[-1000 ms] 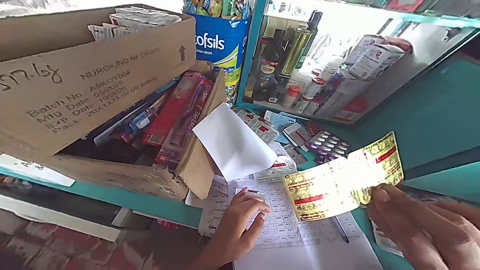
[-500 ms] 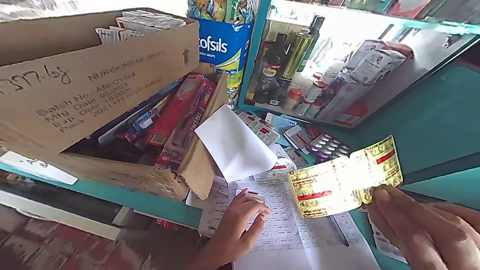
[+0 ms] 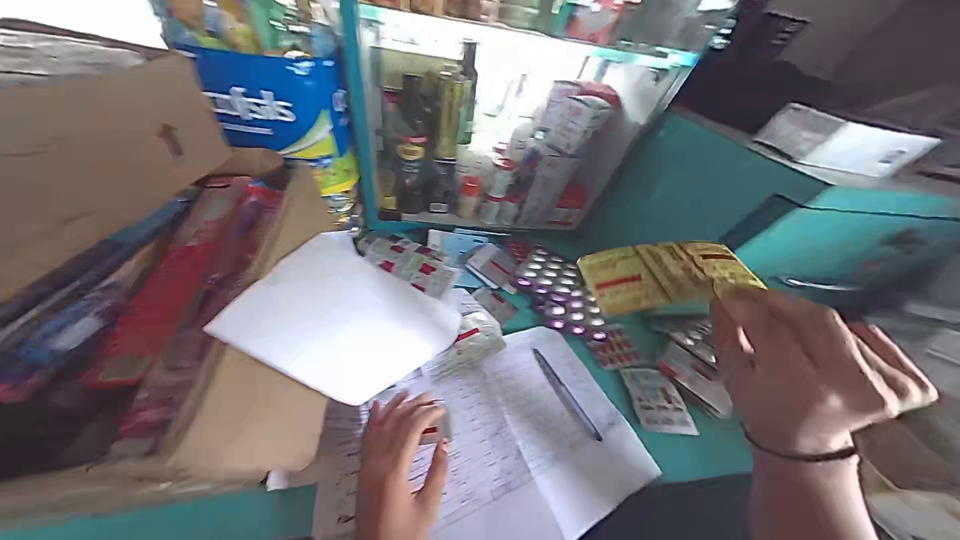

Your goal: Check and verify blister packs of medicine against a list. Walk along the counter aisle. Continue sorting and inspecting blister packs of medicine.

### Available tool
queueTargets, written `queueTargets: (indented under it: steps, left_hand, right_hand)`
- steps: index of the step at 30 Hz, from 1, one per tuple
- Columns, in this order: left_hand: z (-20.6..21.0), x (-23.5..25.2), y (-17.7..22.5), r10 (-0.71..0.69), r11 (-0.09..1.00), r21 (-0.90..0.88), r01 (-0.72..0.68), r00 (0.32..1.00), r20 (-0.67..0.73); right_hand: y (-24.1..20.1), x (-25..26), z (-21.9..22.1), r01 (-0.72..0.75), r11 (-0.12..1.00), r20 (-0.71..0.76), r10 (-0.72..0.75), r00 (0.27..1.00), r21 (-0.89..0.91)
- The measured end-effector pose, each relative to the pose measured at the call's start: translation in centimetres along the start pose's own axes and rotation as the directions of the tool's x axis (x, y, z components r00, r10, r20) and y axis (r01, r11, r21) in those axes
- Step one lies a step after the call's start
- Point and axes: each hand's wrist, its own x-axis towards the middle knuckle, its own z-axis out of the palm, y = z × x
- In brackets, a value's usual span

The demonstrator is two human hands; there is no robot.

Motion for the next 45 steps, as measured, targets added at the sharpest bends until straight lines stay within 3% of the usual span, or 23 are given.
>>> queueTargets:
  steps: [2,6,9,13,16,17,20,23,25,27,29,31,34,39,42,45]
  left_hand:
    - [-0.3,0.1,0.0,-0.034,0.999,0.035,0.031,0.995,0.093]
    - [-0.9,0.8,-0.3,-0.038,0.997,0.081,0.018,0.966,0.257]
    - [-1.5,1.4,-0.6,-0.005,0.993,0.115,-0.031,0.954,0.298]
    - [-1.4,1.6,-1.5,0.011,0.993,0.113,-0.037,0.975,0.221]
    - [-1.4,1.5,-1.5,0.022,0.993,0.110,-0.045,0.979,0.202]
    - [-1.3,1.4,-1.5,0.025,0.992,0.114,-0.048,0.980,0.196]
    - [-1.4,1.4,-1.5,0.035,0.990,0.130,-0.060,0.981,0.190]
    - [-1.3,1.3,-1.5,0.055,0.989,0.126,-0.078,0.983,0.174]
    - [-1.3,1.2,-1.5,0.070,0.987,0.129,-0.092,0.984,0.165]
    - [-1.2,1.1,-1.6,0.075,0.986,0.133,-0.097,0.984,0.163]
    - [-1.2,1.0,-1.6,0.079,0.986,0.131,-0.100,0.984,0.157]
    - [-1.2,1.0,-1.7,0.079,0.988,0.119,-0.098,0.985,0.153]
    - [-1.3,1.0,-1.7,0.077,0.992,0.093,-0.091,0.986,0.145]
    - [-1.2,1.0,-1.9,0.106,0.991,0.064,-0.117,0.982,0.156]
    - [-1.1,1.1,-2.0,0.105,0.991,0.068,-0.117,0.982,0.160]
    - [-1.0,1.0,-1.9,0.097,0.991,0.072,-0.110,0.982,0.164]
  right_hand:
    - [2.9,-0.9,-1.0,-0.220,0.974,0.227,0.225,0.948,-0.044]
    - [7.5,-2.6,-2.3,-0.487,0.863,0.557,0.473,0.682,-0.137]
    - [9.0,-4.8,-1.6,-0.568,0.793,0.629,0.560,0.539,-0.220]
    - [10.0,-7.1,0.1,-0.641,0.716,0.641,0.634,0.432,-0.277]
    - [8.9,-5.8,0.4,-0.626,0.638,0.666,0.705,0.243,-0.448]
    - [8.6,-5.5,0.6,-0.620,0.638,0.668,0.706,0.235,-0.456]
    - [7.0,-4.2,1.7,-0.644,0.716,0.738,0.584,0.339,-0.270]
    - [3.9,-3.5,4.6,-0.594,0.795,0.889,0.180,0.420,0.120]
    - [1.3,-2.9,6.7,-0.524,0.816,0.928,-0.038,0.371,0.243]
    - [-1.1,-1.9,8.3,-0.445,0.854,0.938,-0.132,0.319,0.272]
    - [-2.5,-1.2,9.6,-0.384,0.868,0.926,-0.193,0.324,0.315]
    - [-3.4,-0.6,10.7,-0.361,0.877,0.920,-0.193,0.342,0.318]
    - [-3.4,0.8,11.6,-0.381,0.893,0.919,-0.079,0.387,0.238]
    - [0.2,2.8,11.9,-0.476,0.845,0.764,0.137,0.631,0.242]
    - [2.3,3.5,11.2,-0.657,0.668,0.686,0.294,0.665,0.350]
    - [2.3,3.6,9.0,-0.756,0.397,0.673,0.353,0.650,0.521]
